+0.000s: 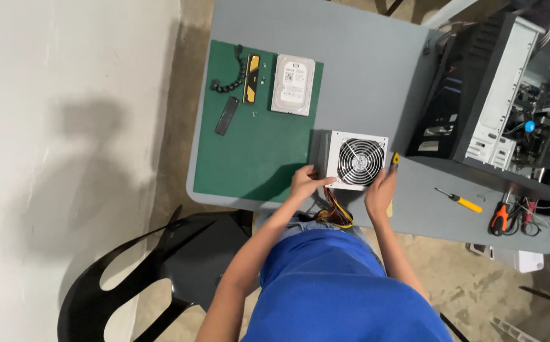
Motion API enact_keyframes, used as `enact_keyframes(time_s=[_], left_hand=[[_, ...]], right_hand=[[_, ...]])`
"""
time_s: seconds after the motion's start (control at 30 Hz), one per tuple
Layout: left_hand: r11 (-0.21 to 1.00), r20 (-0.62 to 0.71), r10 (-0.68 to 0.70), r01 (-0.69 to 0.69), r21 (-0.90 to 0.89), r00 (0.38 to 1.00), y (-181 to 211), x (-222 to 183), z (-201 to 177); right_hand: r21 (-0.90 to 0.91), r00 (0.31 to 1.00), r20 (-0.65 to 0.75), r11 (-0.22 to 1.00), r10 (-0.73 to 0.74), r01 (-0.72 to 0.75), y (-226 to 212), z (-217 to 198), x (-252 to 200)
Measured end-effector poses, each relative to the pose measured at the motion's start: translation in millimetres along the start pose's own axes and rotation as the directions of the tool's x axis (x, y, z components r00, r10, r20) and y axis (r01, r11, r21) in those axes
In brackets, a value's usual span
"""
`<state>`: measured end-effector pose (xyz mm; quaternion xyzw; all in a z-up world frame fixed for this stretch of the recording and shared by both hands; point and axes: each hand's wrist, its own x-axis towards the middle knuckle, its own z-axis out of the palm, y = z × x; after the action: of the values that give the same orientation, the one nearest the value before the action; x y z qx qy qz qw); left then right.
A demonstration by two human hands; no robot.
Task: The person is disassembling a power supply unit by removing screws from the fan grill and then opening the casing to inspect internal components on a repair bench.
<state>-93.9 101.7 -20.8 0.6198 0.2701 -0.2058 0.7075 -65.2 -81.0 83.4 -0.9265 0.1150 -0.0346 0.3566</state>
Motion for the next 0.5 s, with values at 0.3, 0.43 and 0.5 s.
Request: enact_keyframes(time_s=[0.3, 0.43, 0.5], left_hand=[[0.986, -0.074, 0.090, -0.099, -0.134, 0.993, -51, 29, 23], [0.949, -0.025, 0.143, -0.144, -0.279, 0.989, -69, 42, 16], [0.933, -0.165, 0.282, -0.310, -0.183, 0.945, -61, 50, -18]], right_hand=[[-0.308, 0.833, 0.268, 0.776, -0.485, 0.551, -31, 70, 7], [-0.340, 0.794, 0.270, 0.717, -0.545, 0.608, -28, 65, 8], [-0.399, 0.779, 0.288, 0.670, -0.557, 0.627, -24, 67, 14]])
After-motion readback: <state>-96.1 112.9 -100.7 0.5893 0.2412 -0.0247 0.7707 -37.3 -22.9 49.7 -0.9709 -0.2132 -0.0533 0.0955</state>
